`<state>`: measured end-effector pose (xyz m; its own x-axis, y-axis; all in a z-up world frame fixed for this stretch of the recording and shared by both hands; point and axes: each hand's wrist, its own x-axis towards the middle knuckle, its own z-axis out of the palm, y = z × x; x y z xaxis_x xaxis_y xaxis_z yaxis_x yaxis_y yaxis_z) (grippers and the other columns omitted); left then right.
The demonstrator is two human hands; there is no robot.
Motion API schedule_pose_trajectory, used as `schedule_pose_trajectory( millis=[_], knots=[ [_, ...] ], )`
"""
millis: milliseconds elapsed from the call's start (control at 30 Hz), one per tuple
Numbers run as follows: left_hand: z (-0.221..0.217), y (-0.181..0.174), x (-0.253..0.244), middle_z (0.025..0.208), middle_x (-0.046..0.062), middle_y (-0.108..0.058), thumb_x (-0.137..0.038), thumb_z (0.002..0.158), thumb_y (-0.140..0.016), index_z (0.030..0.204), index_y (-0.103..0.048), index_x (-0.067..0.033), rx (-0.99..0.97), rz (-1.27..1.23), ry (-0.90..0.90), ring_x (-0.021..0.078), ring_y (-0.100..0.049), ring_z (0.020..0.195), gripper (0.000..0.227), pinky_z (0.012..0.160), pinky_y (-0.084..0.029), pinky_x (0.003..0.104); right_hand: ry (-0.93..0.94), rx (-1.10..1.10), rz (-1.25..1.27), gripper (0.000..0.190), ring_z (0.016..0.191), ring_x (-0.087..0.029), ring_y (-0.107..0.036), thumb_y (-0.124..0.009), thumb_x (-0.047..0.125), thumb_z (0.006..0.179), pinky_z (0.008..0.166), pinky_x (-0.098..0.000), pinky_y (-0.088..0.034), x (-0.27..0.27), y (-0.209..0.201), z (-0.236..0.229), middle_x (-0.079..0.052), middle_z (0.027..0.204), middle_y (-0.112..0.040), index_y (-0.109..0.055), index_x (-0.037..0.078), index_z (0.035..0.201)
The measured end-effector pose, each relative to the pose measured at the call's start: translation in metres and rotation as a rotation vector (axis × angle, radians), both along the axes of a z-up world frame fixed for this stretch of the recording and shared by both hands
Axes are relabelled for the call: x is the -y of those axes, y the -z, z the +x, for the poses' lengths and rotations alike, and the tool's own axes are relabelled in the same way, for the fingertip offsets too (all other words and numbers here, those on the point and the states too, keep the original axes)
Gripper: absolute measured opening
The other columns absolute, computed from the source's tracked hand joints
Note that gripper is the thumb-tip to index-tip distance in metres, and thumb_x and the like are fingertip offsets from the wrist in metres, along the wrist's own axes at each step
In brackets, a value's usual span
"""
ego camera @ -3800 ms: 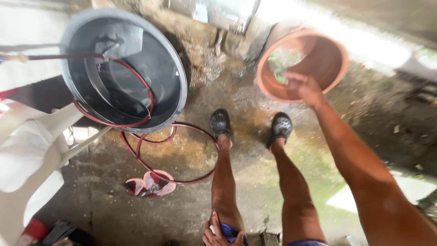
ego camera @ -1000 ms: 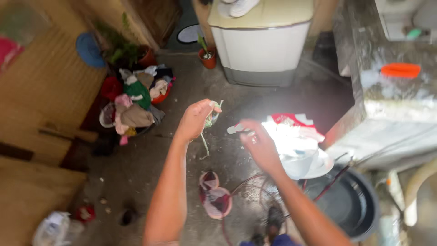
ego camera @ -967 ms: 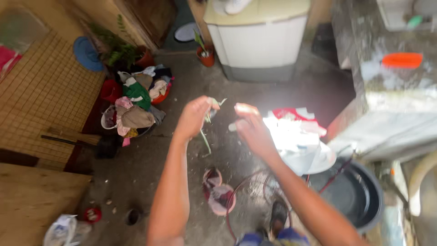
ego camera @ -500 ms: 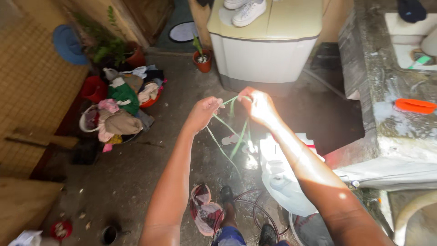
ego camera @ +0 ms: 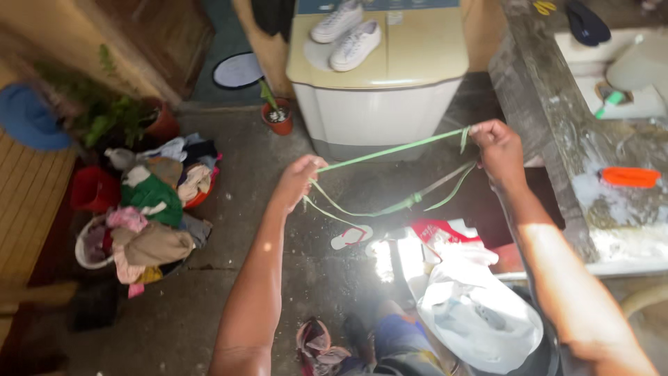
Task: The person rinses a shoe insole under a faucet and then uses a brush and soapy water to scrub long green rubber straps on a concrete utility ledge.
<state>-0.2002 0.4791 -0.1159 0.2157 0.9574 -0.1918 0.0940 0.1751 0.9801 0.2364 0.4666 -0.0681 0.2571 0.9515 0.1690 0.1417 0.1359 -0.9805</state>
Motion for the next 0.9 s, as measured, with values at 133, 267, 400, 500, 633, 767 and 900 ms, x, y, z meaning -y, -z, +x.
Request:
schedule_pose_trajectory(
  millis=[133, 267, 400, 500, 633, 767, 900],
  knots=[
    [-0.016, 0.011, -0.059, 0.076, -0.004, -0.044, -0.034, 0.108, -0.058, 0.111, -0.072, -0.0111, 0.167, 0.126, 0.057, 0.0034, -0.037, 0.061, 0.027, 0.052, -0.030, 0.021, 0.043, -0.083, -0.065, 0.011, 0.061, -0.002, -0.054, -0.063, 0.014, 0.104, 0.051, -0.0192, -0.041, -0.037, 0.028, 0.024, 0.006, 0.079, -0.067, -0.067, 0.012, 0.095],
    [-0.027, 0.008, -0.090, 0.073, -0.006, -0.050, -0.036, 0.105, -0.055, 0.109, -0.071, -0.0129, -0.083, 0.071, -0.066, 0.0032, -0.038, 0.056, 0.028, 0.047, -0.031, 0.020, 0.114, -0.198, -0.105, 0.007, 0.058, -0.002, -0.050, -0.063, 0.014, 0.103, 0.048, -0.0203, -0.040, -0.079, 0.071, 0.050, 0.008, 0.077, -0.062, -0.067, 0.013, 0.097],
    [-0.030, -0.018, -0.161, 0.073, -0.006, -0.047, -0.036, 0.104, -0.058, 0.111, -0.070, -0.0125, -0.105, 0.070, -0.078, 0.0027, -0.038, 0.056, 0.027, 0.047, -0.032, 0.021, 0.256, -0.300, -0.151, 0.015, 0.061, -0.002, -0.052, -0.061, 0.020, 0.109, 0.049, -0.0209, -0.041, -0.110, 0.103, 0.085, 0.005, 0.080, -0.064, -0.067, 0.013, 0.096],
    [-0.026, -0.030, -0.195, 0.072, -0.006, -0.050, -0.038, 0.103, -0.056, 0.110, -0.068, -0.0124, -0.034, -0.019, -0.156, 0.0032, -0.041, 0.053, 0.029, 0.047, -0.031, 0.020, 0.260, -0.286, -0.183, 0.016, 0.065, -0.002, -0.054, -0.056, 0.020, 0.108, 0.051, -0.0213, -0.044, -0.140, 0.111, 0.107, 0.007, 0.083, -0.065, -0.067, 0.015, 0.099],
    [0.001, -0.053, -0.222, 0.072, -0.007, -0.044, -0.036, 0.107, -0.058, 0.111, -0.067, -0.0072, 0.120, 0.118, 0.010, 0.0015, -0.036, 0.057, 0.031, 0.050, -0.030, 0.020, 0.258, -0.561, -0.104, 0.022, 0.059, -0.007, -0.051, -0.051, 0.023, 0.113, 0.054, -0.0250, -0.050, -0.153, 0.112, 0.138, 0.004, 0.073, -0.056, -0.059, 0.016, 0.094],
    [0.065, -0.084, -0.245, 0.072, -0.008, -0.044, -0.030, 0.104, -0.062, 0.110, -0.068, -0.0045, 0.097, 0.029, 0.113, 0.0010, -0.033, 0.057, 0.026, 0.049, -0.025, 0.020, 0.279, -0.601, -0.188, 0.016, 0.057, -0.006, -0.050, -0.050, 0.017, 0.106, 0.055, -0.0241, -0.052, -0.144, 0.090, 0.146, 0.005, 0.070, -0.056, -0.064, 0.014, 0.098],
    [0.131, -0.091, -0.263, 0.086, -0.001, -0.062, -0.023, 0.101, -0.067, 0.114, -0.068, -0.0025, 0.195, 0.109, 0.390, 0.0016, -0.037, 0.062, 0.024, 0.054, -0.027, 0.019, 0.241, -0.541, -0.149, 0.014, 0.059, -0.004, -0.048, -0.058, 0.016, 0.108, 0.053, -0.0225, -0.045, -0.142, 0.055, 0.149, 0.007, 0.073, -0.057, -0.069, 0.011, 0.101]
  ],
)
